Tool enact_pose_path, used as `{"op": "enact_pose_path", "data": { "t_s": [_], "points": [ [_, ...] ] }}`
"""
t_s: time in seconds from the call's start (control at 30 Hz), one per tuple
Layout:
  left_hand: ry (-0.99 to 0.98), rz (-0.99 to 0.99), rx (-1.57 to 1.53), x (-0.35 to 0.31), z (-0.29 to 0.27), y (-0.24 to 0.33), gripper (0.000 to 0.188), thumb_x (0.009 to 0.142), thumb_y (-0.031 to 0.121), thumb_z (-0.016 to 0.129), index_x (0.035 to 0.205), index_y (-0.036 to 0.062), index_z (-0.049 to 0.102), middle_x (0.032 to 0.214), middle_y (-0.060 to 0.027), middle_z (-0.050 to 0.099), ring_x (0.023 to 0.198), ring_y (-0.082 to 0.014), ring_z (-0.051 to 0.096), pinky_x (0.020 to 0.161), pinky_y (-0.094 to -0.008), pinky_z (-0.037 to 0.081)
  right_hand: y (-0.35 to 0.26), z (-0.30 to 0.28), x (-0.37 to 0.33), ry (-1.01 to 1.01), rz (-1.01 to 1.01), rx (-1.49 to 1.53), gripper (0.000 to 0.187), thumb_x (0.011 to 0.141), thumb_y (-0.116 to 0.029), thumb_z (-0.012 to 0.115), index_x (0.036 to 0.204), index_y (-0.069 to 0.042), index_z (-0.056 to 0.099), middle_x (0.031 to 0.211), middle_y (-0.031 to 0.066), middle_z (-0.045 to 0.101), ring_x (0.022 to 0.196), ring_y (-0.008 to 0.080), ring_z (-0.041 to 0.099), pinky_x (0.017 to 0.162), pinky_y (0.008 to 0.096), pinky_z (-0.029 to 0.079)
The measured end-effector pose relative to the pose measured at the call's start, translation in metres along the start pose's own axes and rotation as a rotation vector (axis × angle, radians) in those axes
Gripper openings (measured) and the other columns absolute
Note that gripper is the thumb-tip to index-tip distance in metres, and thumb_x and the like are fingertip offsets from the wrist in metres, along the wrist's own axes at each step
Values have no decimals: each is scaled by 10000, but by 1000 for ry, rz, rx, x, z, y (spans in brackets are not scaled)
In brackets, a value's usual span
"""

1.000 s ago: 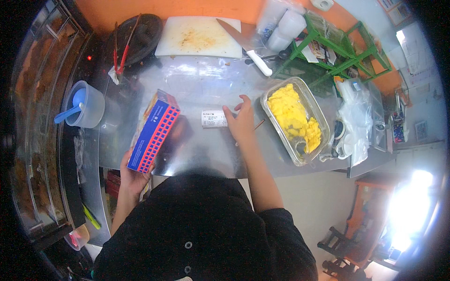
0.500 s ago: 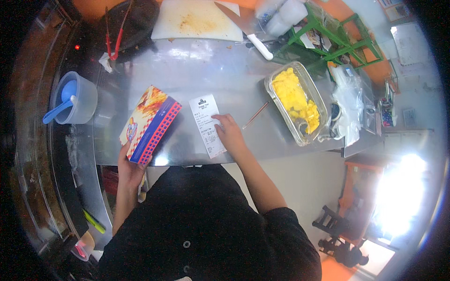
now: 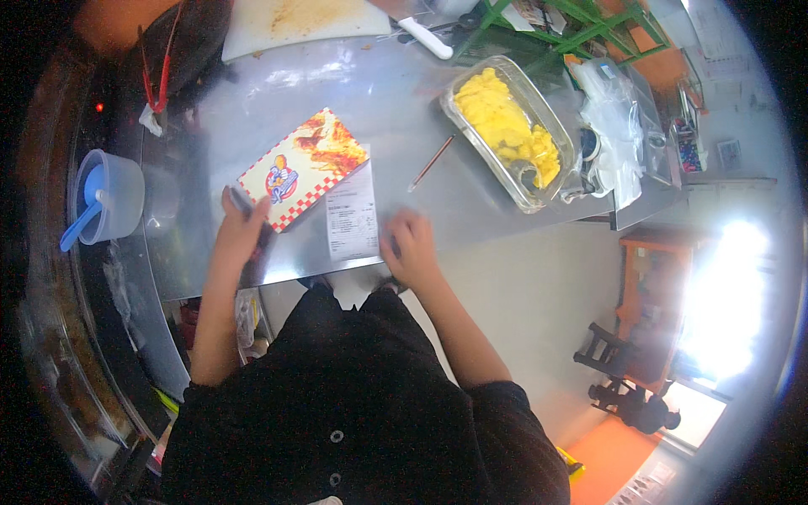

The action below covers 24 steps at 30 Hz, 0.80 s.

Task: The person assembles a bento box by placing a steamed bun, fried chicken, and scrambled eggs into a small box. They then place the box into a plastic bag, add a receipt, and seal the bag for delivery.

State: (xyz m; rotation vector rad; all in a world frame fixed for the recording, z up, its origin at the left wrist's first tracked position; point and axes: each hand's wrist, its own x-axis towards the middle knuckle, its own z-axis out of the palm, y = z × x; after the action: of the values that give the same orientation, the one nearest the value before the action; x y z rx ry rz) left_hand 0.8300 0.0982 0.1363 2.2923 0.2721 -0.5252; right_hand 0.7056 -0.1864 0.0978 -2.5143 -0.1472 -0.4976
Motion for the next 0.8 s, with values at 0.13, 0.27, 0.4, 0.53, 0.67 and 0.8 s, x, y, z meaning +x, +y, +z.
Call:
{"op": "enact_pose_path", "data": {
  "t_s": [0.13,0.27,0.4,0.53,0.67,0.8],
  "points": [
    [13,-123,-137,-19,-17,1,771,922,483,528,1450,14,221,579,-65,530,508,-133,543,452,-265,415,42,-47,-117,-451,245,394,178,782,-110,672,949,-76,622,975,129,615,947,295,584,834,426,452],
    [236,344,-272,-43,19,21,382,982,231,502,1312,44,460,571,18,487,438,-72,399,397,-248,304,91,-59,-248,-938,884,738,495,975,-401,490,1354,-82,499,1397,141,453,1343,267,349,1146,376,208],
    [-66,370,-354,-61,85,99,268,996,195,481,1213,68,575,571,35,471,473,-49,391,434,-217,321,137,-112,-375,-360,1346,1068,490,976,-397,459,1370,-105,475,1366,123,480,1287,277,408,1099,370,269],
    [-200,692,-403,-99,176,221,287,1006,206,457,1220,74,595,578,25,494,493,-54,429,470,-209,359,163,-157,-471,-58,1687,916,472,970,-384,460,1349,-104,486,1324,118,500,1227,269,437,1049,371,300],
    [-486,924,-293,-141,248,335,272,974,143,482,1198,59,610,604,0,532,537,-73,491,513,-231,396,188,-152,-507,125,1822,948,453,964,-371,460,1328,-103,498,1282,113,520,1166,261,466,999,372,332],
    [-656,1090,-26,-161,302,422,274,934,84,506,1184,50,614,637,-12,555,596,-85,541,586,-241,444,218,-132,-503,92,1801,1055,435,957,-357,461,1306,-102,509,1241,108,540,1106,253,496,949,373,364]
  ]
}}
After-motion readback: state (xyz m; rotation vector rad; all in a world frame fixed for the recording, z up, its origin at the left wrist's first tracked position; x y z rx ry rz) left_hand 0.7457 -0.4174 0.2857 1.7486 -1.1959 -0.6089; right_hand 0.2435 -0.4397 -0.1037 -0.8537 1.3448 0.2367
